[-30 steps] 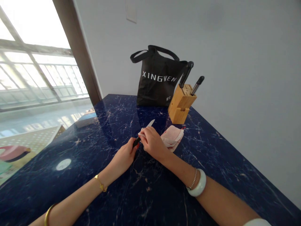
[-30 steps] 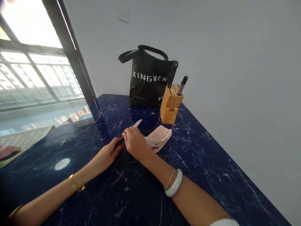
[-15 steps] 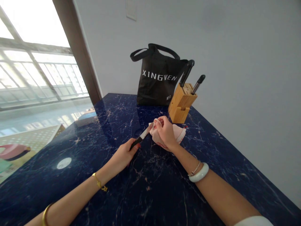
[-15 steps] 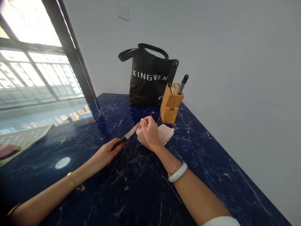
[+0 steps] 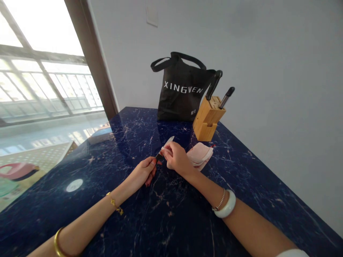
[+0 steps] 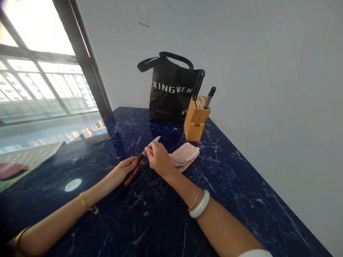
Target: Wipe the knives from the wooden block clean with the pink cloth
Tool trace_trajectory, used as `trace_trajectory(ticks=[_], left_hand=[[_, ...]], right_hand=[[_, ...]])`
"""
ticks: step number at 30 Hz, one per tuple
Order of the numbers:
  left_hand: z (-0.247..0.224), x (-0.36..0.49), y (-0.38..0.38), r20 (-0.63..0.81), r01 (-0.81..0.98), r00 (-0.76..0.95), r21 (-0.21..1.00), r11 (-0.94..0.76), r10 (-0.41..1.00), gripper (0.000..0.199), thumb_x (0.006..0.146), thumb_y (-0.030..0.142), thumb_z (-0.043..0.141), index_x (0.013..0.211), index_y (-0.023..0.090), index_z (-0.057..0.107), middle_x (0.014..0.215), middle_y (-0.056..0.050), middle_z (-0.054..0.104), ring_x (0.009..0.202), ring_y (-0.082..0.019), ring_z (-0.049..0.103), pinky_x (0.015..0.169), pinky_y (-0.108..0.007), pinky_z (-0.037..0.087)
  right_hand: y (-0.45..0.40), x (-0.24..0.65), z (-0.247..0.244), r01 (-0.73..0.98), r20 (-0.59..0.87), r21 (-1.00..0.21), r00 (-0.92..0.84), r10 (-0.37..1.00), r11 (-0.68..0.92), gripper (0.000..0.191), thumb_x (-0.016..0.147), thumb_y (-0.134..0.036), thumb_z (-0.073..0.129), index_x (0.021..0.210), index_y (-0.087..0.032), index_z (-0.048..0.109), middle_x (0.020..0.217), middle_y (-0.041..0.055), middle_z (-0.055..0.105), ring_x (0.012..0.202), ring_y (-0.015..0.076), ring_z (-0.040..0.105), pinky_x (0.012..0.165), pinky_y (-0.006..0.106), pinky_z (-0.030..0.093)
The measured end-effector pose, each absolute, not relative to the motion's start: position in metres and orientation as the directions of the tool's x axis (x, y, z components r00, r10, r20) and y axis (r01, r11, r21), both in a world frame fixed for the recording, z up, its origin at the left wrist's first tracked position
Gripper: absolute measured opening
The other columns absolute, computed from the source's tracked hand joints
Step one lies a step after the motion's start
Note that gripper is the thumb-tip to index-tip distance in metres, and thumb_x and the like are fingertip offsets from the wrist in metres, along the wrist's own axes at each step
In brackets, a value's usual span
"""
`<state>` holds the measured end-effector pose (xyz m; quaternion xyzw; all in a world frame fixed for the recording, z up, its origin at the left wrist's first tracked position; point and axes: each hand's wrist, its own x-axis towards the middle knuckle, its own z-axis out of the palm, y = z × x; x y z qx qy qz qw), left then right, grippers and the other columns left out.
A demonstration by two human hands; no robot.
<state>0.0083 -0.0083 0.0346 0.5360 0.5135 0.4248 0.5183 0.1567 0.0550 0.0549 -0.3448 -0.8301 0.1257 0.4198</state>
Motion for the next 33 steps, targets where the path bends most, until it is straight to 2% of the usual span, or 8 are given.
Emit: trace_trajectory(ticks=[4,6,10,16,20,26,29,33], left_hand=[[0.044,0.008,-0.011,-0.122,0.133,0.085,0.985,0.110,0.989,0.032,0.076,0.048,0.042,0.083,0.017,0.043,0.054,0.005,0.052,0.030,-0.008,0.047,0.026,-0.016,0.032],[0.047,0.007,-0.011,-0.102,0.136,0.076,0.986,0.091,0.992,0.034,0.077,0.050,0.041,0.079,0.017,0.045,0.049,0.005,0.050,0.029,-0.006,0.044,0.027,-0.015,0.029],[0.048,0.005,-0.010,-0.085,0.109,0.021,0.991,0.082,0.996,0.044,0.077,0.057,0.035,0.069,0.016,0.045,0.036,0.008,0.036,0.026,-0.004,0.028,0.027,-0.014,0.017],[0.048,0.001,-0.011,-0.022,-0.048,0.009,0.999,0.023,1.000,0.055,0.076,0.065,0.026,0.067,0.015,0.049,0.045,0.006,0.032,0.035,-0.005,0.027,0.031,-0.015,0.016],[0.047,-0.001,-0.009,-0.020,-0.091,-0.025,0.996,0.018,0.999,0.063,0.074,0.069,0.017,0.062,0.016,0.048,0.047,0.004,0.035,0.038,-0.006,0.029,0.032,-0.016,0.015],[0.046,-0.003,-0.005,-0.076,-0.085,-0.036,0.994,0.073,0.996,0.070,0.071,0.072,0.013,0.062,0.015,0.053,0.044,0.004,0.032,0.035,-0.006,0.023,0.031,-0.017,0.013],[0.048,-0.004,-0.007,-0.082,-0.162,-0.056,0.984,0.072,0.995,0.070,0.070,0.073,0.015,0.064,0.015,0.054,0.044,0.004,0.033,0.036,-0.006,0.026,0.033,-0.017,0.013],[0.050,-0.007,-0.010,-0.119,-0.289,-0.049,0.952,0.100,0.992,0.069,0.068,0.074,0.020,0.065,0.015,0.056,0.049,0.002,0.042,0.042,-0.007,0.034,0.036,-0.016,0.019]], right_hand=[[0.042,0.148,0.054,0.447,0.595,-0.447,-0.498,0.631,0.775,0.006,0.080,-0.016,0.043,0.082,-0.018,0.048,0.080,0.0041,0.055,0.081,0.0157,0.050,0.073,0.027,0.038],[0.041,0.148,0.056,0.451,0.591,-0.453,-0.494,0.638,0.769,0.006,0.080,-0.015,0.042,0.082,-0.018,0.047,0.079,0.0038,0.054,0.079,0.0155,0.050,0.072,0.027,0.039],[0.043,0.147,0.060,0.434,0.617,-0.454,-0.478,0.626,0.778,0.006,0.080,-0.015,0.041,0.082,-0.019,0.046,0.080,0.0033,0.052,0.079,0.0155,0.049,0.072,0.028,0.039],[0.028,0.130,0.060,0.411,0.557,-0.422,-0.586,0.589,0.808,0.006,0.081,-0.015,0.039,0.080,-0.018,0.045,0.080,0.0038,0.052,0.078,0.0157,0.049,0.072,0.028,0.039],[0.021,0.122,0.062,0.364,0.532,-0.405,-0.653,0.540,0.839,0.007,0.081,-0.014,0.039,0.078,-0.018,0.045,0.080,0.0038,0.053,0.079,0.0152,0.049,0.072,0.028,0.038],[0.039,0.116,0.064,0.467,0.597,-0.436,-0.489,0.636,0.769,0.009,0.081,-0.016,0.038,0.074,-0.018,0.044,0.073,0.0034,0.052,0.073,0.0161,0.049,0.068,0.028,0.038],[0.030,0.112,0.061,0.444,0.569,-0.459,-0.519,0.638,0.770,0.008,0.081,-0.016,0.038,0.077,-0.018,0.044,0.076,0.0038,0.053,0.074,0.0159,0.050,0.068,0.028,0.039],[0.012,0.109,0.059,0.367,0.542,-0.435,-0.622,0.565,0.822,0.008,0.082,-0.015,0.038,0.082,-0.018,0.045,0.084,0.0049,0.054,0.082,0.0158,0.050,0.073,0.028,0.039]])
